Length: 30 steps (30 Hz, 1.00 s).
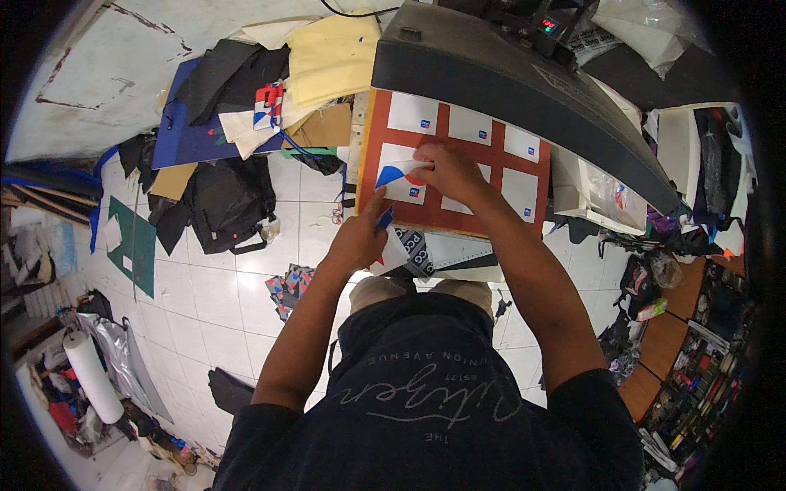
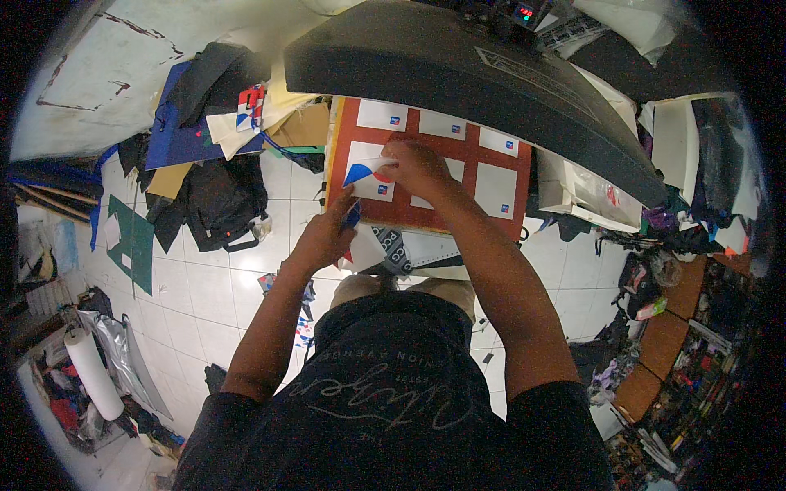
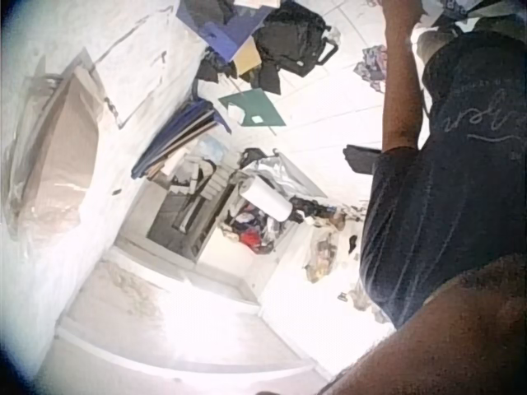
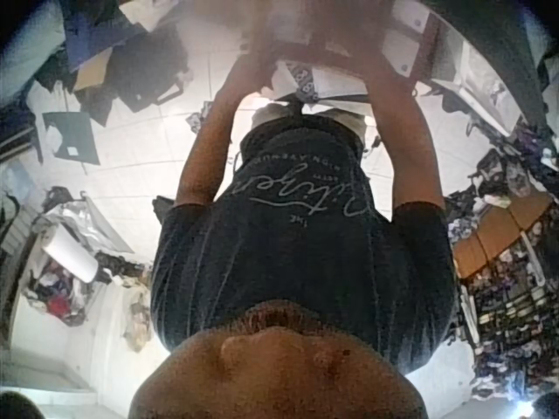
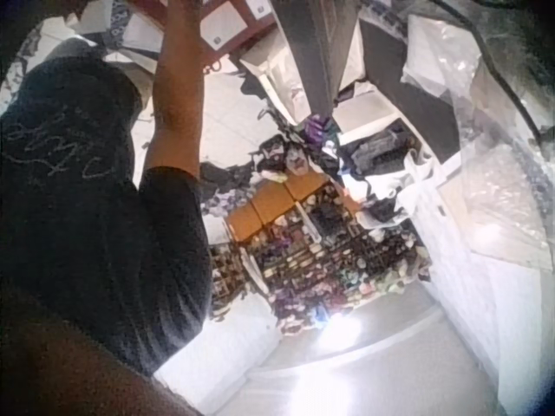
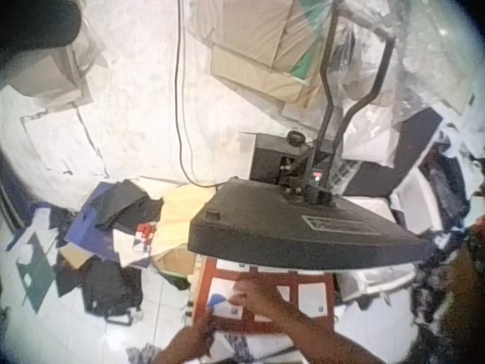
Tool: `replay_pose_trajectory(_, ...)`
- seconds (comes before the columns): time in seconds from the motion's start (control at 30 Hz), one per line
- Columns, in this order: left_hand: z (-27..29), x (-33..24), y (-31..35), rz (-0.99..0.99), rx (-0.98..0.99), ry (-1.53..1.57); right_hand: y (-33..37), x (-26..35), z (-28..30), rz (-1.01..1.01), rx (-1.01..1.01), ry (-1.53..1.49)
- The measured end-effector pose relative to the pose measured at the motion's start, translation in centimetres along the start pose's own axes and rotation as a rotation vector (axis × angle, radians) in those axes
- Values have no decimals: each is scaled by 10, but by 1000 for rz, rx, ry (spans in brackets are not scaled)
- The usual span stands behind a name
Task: The person places rectangular stickers onto a heat press, closes the press to apply heat, and then removes the pressed stickers, placing them in a container.
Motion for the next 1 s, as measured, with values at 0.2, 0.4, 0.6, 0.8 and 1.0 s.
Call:
replay_pose_trajectory(0.2,0,-4,3,-14,-26,-14,11,-16,22,-78,-102,120)
replay_pose_trajectory(0.4,2,-7,4,-41,-45,-12,24,-10,10,112,-146,159)
replay_pose_trajectory(0.6,-1,2,1,19,-26,-38,25,-12,4,137,-187,190)
replay_pose_trajectory(0.8,0,-3,7,9,-46,-39,27,-9,4,170,-182,248)
replay_pose_trajectory(1.0,-3,-3,6,14,-50,-49,26,-11,0,181,-223,256)
Point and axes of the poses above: each hand's wrist, its own y-axis away from the middle knuckle, its own z-axis out of the back of the hand, x = y × z, the point moved 3 cm from there along -y, towards the middle knuckle, and after that the axes turned 8 degrees about z, right-handed, at the moved point
